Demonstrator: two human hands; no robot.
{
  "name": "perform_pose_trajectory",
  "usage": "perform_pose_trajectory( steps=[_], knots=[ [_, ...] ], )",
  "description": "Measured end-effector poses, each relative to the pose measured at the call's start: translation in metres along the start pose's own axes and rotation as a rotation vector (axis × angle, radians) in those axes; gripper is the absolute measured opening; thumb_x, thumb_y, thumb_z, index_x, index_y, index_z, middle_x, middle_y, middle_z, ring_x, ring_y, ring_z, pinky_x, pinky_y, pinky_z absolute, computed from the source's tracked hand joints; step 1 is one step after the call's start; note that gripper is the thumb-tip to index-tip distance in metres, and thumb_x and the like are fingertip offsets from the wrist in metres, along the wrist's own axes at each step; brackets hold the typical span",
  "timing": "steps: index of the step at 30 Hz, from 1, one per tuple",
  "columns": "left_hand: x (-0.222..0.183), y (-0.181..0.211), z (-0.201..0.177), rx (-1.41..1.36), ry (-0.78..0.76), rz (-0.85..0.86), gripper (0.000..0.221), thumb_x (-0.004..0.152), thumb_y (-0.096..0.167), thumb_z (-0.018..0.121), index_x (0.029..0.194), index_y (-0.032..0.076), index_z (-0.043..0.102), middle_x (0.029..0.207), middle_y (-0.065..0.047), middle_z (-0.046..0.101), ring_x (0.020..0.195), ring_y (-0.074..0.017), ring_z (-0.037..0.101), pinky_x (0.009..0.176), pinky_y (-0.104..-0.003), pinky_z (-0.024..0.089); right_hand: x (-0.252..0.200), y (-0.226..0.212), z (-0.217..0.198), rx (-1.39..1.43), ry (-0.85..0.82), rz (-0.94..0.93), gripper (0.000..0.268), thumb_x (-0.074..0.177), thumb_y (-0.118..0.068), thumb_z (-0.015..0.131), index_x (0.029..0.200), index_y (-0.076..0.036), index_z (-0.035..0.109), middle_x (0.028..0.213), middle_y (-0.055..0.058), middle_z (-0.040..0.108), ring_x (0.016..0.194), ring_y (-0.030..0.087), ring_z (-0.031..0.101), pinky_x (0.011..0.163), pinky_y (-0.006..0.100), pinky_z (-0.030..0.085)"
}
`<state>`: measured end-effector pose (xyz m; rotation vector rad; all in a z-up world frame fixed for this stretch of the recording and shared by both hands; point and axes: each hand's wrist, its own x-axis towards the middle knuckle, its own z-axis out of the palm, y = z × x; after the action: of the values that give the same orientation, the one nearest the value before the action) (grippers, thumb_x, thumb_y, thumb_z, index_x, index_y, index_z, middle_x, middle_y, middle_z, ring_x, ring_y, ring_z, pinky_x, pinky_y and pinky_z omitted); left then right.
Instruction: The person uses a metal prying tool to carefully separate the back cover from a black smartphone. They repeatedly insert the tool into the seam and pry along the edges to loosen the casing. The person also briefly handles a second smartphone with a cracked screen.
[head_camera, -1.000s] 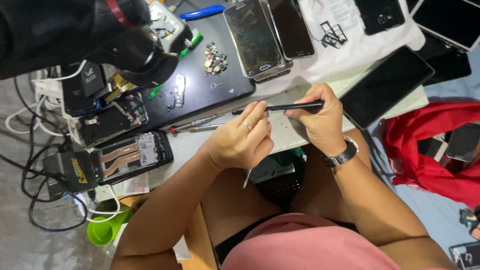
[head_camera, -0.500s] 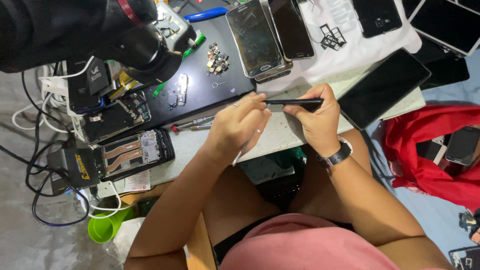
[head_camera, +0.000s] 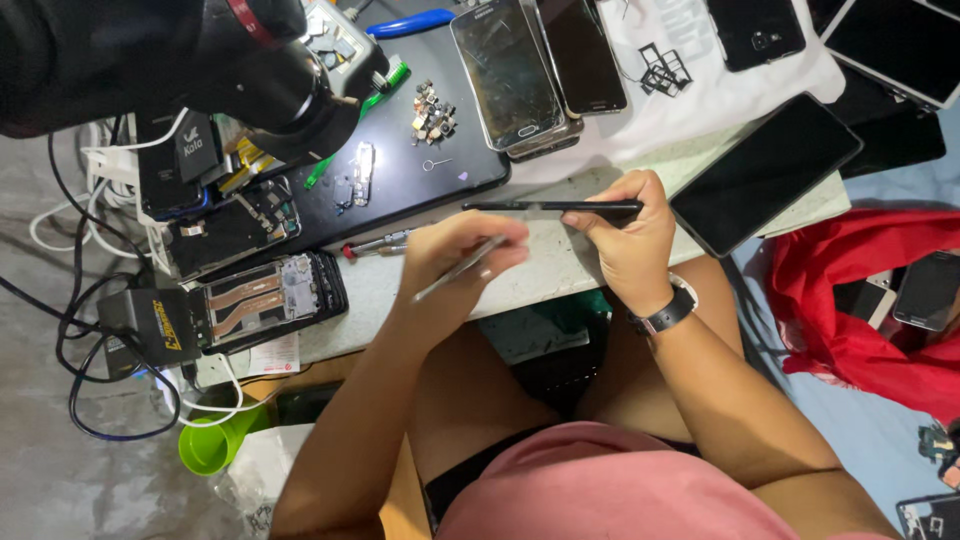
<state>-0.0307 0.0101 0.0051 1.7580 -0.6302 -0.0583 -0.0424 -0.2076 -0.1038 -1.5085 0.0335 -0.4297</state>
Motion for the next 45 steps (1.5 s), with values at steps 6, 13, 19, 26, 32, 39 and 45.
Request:
perform_pose_trajectory(
  steps=[6,13,19,26,32,39,45],
  knots=[
    [-0.018,0.007,-0.01,0.157,0.181,0.081,0.016,0.097,-0.001,0.072,0.112,0.003,0.072,0.106,-0.009,0.072,0.096,-0.0178,0.071,0.085,-0.027,0.057,0.002,0.001,-0.002,-0.022,-0.025,-0.076,0.042,0.086,0.006,0.088,0.101,-0.006,0.051,0.094,0.0,0.06,0.086,0.007,0.059,0.081,0.023,0.049],
    [-0.011,-0.017,0.002,0.057,0.242,0.159,0.018,0.101,-0.008,0.066,0.113,-0.001,0.056,0.116,-0.012,0.072,0.116,-0.0232,0.072,0.1,-0.034,0.06,0.001,0.001,-0.003,0.033,-0.033,-0.01,0.041,0.087,0.006,0.087,0.101,-0.007,0.051,0.093,-0.001,0.063,0.086,0.006,0.061,0.079,0.021,0.05],
    [-0.007,-0.029,0.002,0.183,0.244,0.152,0.023,0.102,-0.004,0.067,0.108,0.004,0.047,0.109,-0.011,0.074,0.094,-0.0151,0.074,0.08,-0.026,0.061,0.004,-0.002,-0.003,0.048,-0.043,0.027,0.04,0.087,0.005,0.086,0.1,-0.007,0.051,0.092,0.0,0.065,0.085,0.006,0.063,0.079,0.021,0.052],
    [-0.002,-0.023,0.001,0.219,0.205,0.12,0.02,0.104,-0.001,0.066,0.108,0.005,0.047,0.107,-0.011,0.074,0.086,-0.0144,0.075,0.075,-0.026,0.063,0.004,-0.004,-0.003,0.039,-0.055,0.016,0.04,0.087,0.005,0.086,0.1,-0.007,0.051,0.093,0.0,0.063,0.085,0.007,0.063,0.079,0.021,0.052],
    [0.007,-0.021,-0.006,0.214,0.164,0.123,0.021,0.105,0.002,0.065,0.112,0.004,0.045,0.103,-0.009,0.073,0.096,-0.0188,0.079,0.079,-0.027,0.067,0.005,-0.004,-0.002,0.011,-0.052,0.002,0.041,0.087,0.006,0.087,0.1,-0.006,0.05,0.093,0.0,0.062,0.085,0.007,0.061,0.079,0.021,0.051],
    [0.008,-0.008,0.002,0.384,0.067,0.301,0.015,0.092,-0.011,0.064,0.096,0.0,0.055,0.107,-0.02,0.07,0.102,-0.0305,0.075,0.088,-0.04,0.064,0.007,-0.003,-0.003,0.036,-0.039,0.031,0.041,0.086,0.005,0.086,0.099,-0.007,0.05,0.093,-0.001,0.061,0.086,0.006,0.062,0.078,0.022,0.051],
    [0.012,-0.015,-0.003,0.838,0.0,0.825,0.028,0.092,-0.008,0.073,0.088,0.0,0.047,0.11,-0.025,0.067,0.106,-0.0389,0.072,0.096,-0.046,0.062,0.008,-0.004,-0.003,-0.001,-0.044,-0.007,0.042,0.084,0.005,0.088,0.098,-0.007,0.049,0.094,0.0,0.06,0.085,0.007,0.06,0.078,0.022,0.05]
  ],
)
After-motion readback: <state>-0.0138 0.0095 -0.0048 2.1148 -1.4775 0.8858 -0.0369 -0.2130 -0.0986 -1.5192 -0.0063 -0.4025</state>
